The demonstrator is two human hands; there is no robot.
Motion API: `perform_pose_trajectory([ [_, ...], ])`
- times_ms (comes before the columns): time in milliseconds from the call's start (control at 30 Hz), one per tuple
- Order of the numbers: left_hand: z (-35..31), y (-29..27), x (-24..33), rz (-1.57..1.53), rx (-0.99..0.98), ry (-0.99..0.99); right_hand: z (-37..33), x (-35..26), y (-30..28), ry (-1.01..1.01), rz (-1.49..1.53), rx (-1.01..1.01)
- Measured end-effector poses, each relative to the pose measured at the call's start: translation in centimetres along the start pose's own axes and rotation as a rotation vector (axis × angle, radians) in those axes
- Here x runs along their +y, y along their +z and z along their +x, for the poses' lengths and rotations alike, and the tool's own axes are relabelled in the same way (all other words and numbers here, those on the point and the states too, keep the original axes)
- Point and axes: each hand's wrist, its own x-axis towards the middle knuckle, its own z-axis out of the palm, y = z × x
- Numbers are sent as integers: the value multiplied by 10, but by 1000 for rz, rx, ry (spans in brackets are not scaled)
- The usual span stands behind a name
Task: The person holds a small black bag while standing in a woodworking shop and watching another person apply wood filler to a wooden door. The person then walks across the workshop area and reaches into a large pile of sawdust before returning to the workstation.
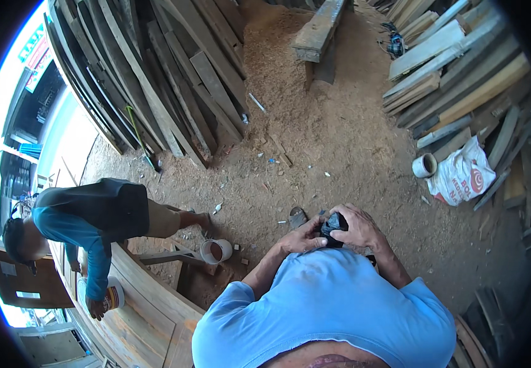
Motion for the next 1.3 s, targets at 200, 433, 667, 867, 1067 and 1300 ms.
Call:
perform_pose_trajectory([
  [200, 30, -74, 27, 447, 77, -55, 76, -10, -14, 78, -6, -54],
  [433, 54, -143, 28, 159, 72, -39, 143, 1, -30, 57, 629, -102],
  [667, 73, -179, 27, -64, 194, 24, 207, 33, -34, 37, 1105, -281],
  [867, 86, -203, 40, 1, 572, -16, 286, 13, -48, -22, 1170, -625],
  [1067, 136, -270, 36, 160, 859, -17, 386, 21, -73, -172, 844, -673],
  [1300, 163, -299, 108, 218, 1324, 217, 480, -6, -90, -410, 485, -511],
])
